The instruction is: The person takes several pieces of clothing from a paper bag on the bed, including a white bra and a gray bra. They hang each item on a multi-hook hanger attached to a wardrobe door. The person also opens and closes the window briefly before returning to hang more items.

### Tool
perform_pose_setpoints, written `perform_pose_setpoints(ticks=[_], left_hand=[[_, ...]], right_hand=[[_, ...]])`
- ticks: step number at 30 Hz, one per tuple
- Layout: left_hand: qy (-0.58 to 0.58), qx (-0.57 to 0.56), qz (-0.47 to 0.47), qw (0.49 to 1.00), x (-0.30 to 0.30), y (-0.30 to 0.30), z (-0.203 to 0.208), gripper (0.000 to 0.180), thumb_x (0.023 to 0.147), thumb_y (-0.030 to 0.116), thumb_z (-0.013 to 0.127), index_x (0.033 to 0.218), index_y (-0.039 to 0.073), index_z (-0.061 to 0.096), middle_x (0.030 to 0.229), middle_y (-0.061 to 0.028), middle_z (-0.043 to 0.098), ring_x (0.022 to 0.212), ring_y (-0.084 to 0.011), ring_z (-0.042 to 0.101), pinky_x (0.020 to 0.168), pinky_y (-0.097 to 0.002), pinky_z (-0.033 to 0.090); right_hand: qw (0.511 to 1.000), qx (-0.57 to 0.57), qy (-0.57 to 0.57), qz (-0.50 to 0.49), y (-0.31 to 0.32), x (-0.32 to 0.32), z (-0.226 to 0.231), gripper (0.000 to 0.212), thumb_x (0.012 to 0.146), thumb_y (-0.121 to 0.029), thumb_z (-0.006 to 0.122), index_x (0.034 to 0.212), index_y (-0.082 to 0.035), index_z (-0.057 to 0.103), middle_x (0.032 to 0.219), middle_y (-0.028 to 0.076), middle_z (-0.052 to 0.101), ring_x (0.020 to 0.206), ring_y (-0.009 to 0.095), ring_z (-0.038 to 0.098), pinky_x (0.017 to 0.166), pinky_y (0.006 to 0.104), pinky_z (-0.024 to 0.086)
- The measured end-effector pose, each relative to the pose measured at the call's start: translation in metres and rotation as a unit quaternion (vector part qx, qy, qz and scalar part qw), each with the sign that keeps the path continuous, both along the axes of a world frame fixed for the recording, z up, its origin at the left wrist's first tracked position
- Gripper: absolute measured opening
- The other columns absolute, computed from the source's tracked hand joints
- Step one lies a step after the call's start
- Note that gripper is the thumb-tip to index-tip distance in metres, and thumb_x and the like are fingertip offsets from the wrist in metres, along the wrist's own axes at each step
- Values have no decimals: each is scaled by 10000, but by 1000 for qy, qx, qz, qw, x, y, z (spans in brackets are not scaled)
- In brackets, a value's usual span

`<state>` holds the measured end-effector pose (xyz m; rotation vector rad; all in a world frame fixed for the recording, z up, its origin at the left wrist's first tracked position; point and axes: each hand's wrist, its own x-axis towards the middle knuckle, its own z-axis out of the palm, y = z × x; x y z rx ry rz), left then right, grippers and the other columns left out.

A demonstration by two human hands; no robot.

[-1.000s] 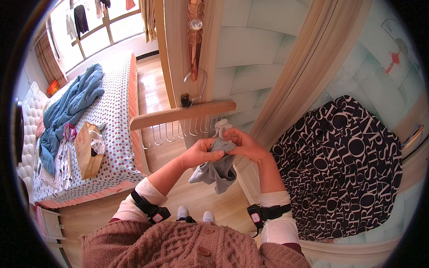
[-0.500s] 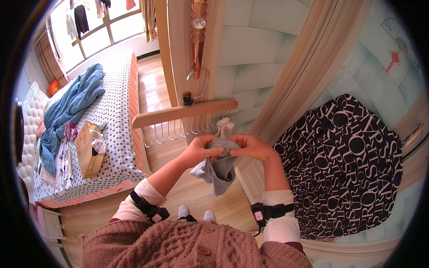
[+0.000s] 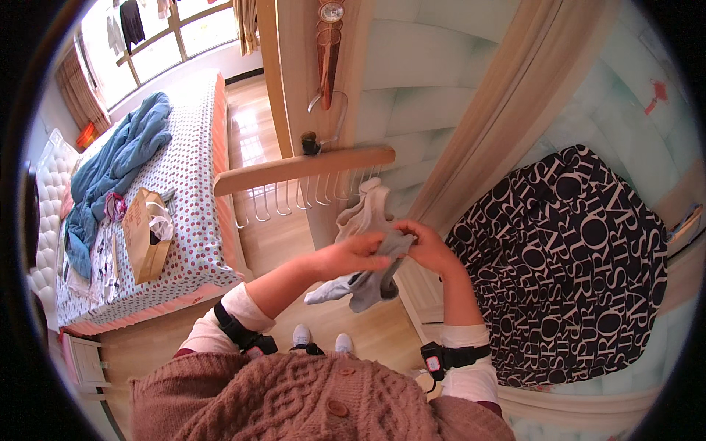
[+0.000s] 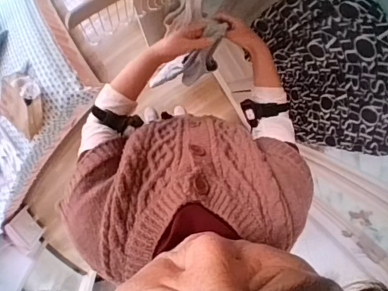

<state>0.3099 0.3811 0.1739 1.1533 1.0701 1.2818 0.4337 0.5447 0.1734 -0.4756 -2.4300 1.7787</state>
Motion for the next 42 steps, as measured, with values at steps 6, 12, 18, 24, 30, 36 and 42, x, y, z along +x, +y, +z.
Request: perform_pose_setpoints(ticks=[6,12,18,24,30,36,42], left_hand=[[221,75,-52,971,17,-15,-2,673,855,182,584,1378,26,191,1242,-118,441,1086,-162,436,940,-279,344],[14,-127,-34,991,-38,-25,-25,287,851,133,583,1114,20,576,1070,-72,606,1018,-161,533,938,-318,404],[186,33,73,979,-27,-17,-64,614,753,191,669,1288,57,399,1275,-135,453,1174,-220,430,971,-334,361],[145,82,-73,983,2,-14,-96,1141,574,335,817,1389,31,78,1394,-210,233,1294,-283,249,1057,-358,219],[199,-91,-174,960,8,-21,-106,737,598,353,790,1167,-4,486,1150,-187,519,1107,-291,468,913,-363,381],[198,-96,54,974,-11,-45,-109,438,670,294,748,974,35,568,921,-127,621,879,-238,594,773,-319,458],[259,-59,165,950,-12,-53,-111,460,684,336,702,993,57,507,865,-188,616,837,-360,584,715,-405,461]], right_hand=[[993,37,104,-35,-4,14,-7,279,694,56,633,938,-69,580,958,13,562,887,118,531,785,252,435],[967,-207,144,26,1,38,3,213,675,4,690,860,-67,611,976,51,555,884,142,533,778,249,435],[926,-317,164,123,0,39,20,207,639,-110,770,772,-75,615,957,88,541,833,181,547,724,278,453],[883,-392,148,211,-27,27,22,200,677,-170,761,768,-70,613,965,114,544,874,211,554,796,321,448],[887,-382,96,240,-28,25,16,215,692,-199,754,785,-70,610,979,108,547,888,193,535,783,291,427],[946,-282,111,118,-4,38,15,258,672,-233,768,776,-72,595,976,99,553,874,161,531,761,267,424],[950,-270,141,66,4,40,-1,247,738,-269,716,819,-80,580,996,90,552,840,149,532,722,262,436]])
